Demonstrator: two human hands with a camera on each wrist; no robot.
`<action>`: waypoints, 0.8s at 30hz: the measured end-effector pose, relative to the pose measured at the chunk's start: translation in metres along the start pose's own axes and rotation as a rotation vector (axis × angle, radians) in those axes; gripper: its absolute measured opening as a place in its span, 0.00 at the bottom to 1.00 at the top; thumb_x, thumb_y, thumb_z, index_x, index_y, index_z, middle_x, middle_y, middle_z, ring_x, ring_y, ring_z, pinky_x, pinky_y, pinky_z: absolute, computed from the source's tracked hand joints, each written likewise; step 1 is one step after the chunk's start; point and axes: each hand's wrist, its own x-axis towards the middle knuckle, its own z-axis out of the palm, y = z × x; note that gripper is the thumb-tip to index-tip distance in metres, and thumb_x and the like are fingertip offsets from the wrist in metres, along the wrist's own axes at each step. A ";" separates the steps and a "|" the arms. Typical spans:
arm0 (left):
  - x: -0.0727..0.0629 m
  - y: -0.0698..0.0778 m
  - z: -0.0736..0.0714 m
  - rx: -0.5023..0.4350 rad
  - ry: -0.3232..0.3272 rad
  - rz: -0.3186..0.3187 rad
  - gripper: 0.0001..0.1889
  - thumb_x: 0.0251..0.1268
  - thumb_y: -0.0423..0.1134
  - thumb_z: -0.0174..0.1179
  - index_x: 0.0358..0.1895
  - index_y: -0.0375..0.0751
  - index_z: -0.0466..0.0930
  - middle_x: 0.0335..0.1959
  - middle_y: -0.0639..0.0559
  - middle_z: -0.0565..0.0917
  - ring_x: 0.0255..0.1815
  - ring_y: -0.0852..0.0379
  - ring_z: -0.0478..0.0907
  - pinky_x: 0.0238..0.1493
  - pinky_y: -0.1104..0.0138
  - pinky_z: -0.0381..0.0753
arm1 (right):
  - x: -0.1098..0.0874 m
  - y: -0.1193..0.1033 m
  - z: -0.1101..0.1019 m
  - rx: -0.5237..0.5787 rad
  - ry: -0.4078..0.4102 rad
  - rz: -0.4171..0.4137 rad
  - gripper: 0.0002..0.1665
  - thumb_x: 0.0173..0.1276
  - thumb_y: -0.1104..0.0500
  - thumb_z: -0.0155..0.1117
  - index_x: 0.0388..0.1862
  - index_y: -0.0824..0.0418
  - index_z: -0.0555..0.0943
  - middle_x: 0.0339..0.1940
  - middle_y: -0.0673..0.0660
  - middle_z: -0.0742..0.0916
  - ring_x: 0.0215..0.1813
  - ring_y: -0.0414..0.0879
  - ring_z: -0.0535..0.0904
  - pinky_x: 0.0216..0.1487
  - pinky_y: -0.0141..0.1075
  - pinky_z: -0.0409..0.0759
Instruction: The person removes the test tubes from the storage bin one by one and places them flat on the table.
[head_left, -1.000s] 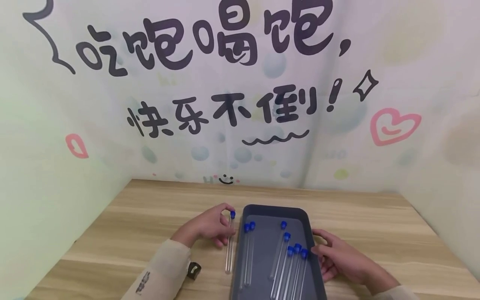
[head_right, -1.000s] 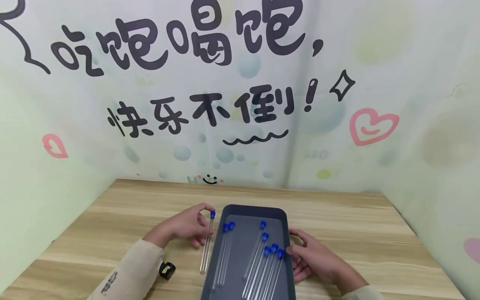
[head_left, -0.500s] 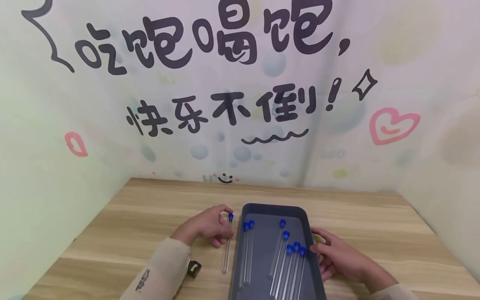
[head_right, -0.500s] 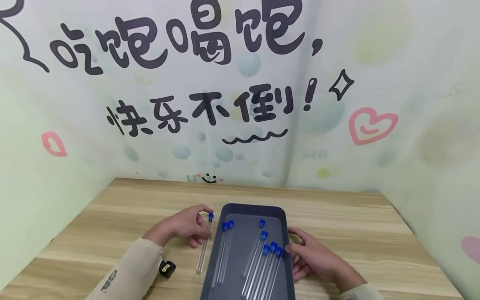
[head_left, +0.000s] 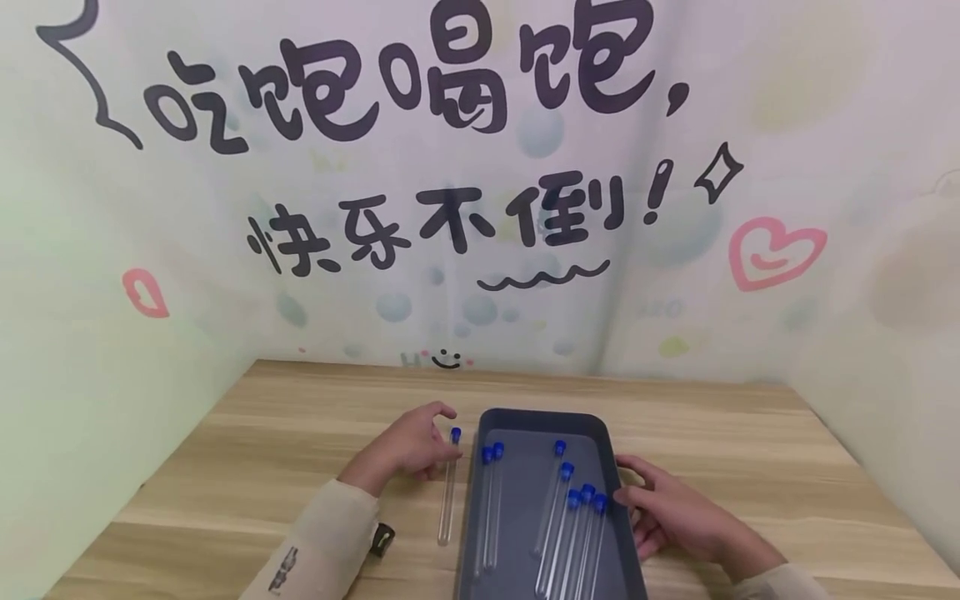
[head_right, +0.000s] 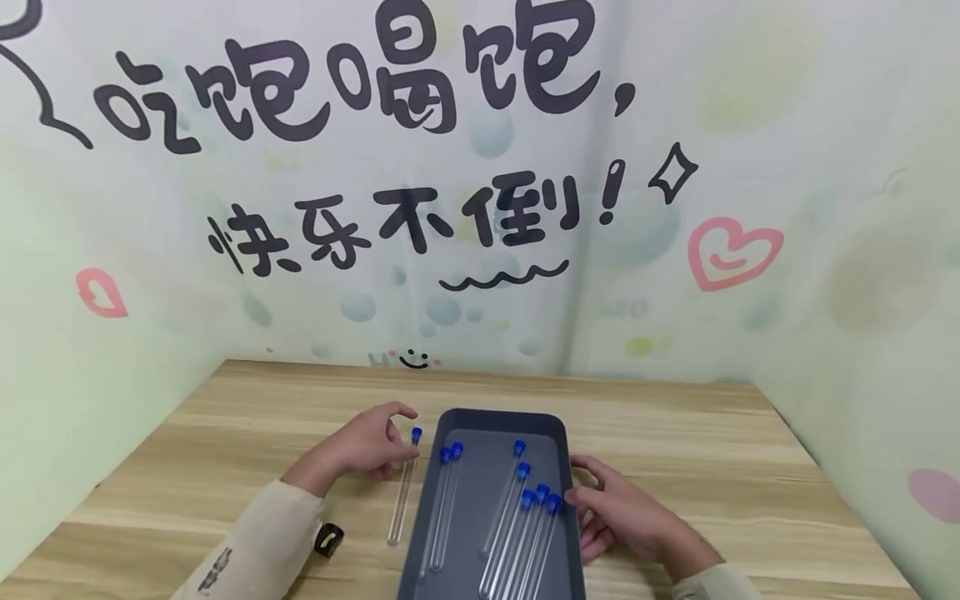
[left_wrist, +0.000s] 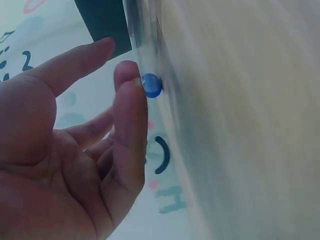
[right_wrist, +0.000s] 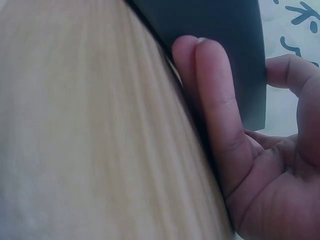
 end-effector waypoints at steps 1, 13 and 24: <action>0.000 0.001 0.000 0.004 0.011 0.010 0.32 0.60 0.36 0.70 0.67 0.39 0.69 0.26 0.48 0.80 0.18 0.55 0.76 0.20 0.67 0.78 | 0.000 0.000 0.000 0.001 0.000 0.002 0.49 0.75 0.56 0.53 0.81 0.60 0.35 0.37 0.60 0.86 0.27 0.46 0.86 0.31 0.42 0.89; -0.012 0.029 0.008 -0.050 -0.005 0.133 0.28 0.63 0.37 0.69 0.65 0.40 0.71 0.34 0.47 0.78 0.24 0.52 0.79 0.21 0.65 0.83 | -0.002 0.000 0.000 0.003 0.000 -0.003 0.49 0.75 0.56 0.53 0.81 0.61 0.35 0.35 0.60 0.86 0.26 0.45 0.85 0.30 0.41 0.89; -0.018 0.072 0.040 -0.066 -0.079 0.249 0.24 0.64 0.37 0.69 0.62 0.44 0.75 0.33 0.50 0.79 0.23 0.46 0.82 0.19 0.59 0.85 | 0.000 0.001 0.001 0.012 -0.002 -0.002 0.49 0.75 0.55 0.54 0.81 0.61 0.36 0.36 0.60 0.86 0.27 0.45 0.86 0.32 0.42 0.89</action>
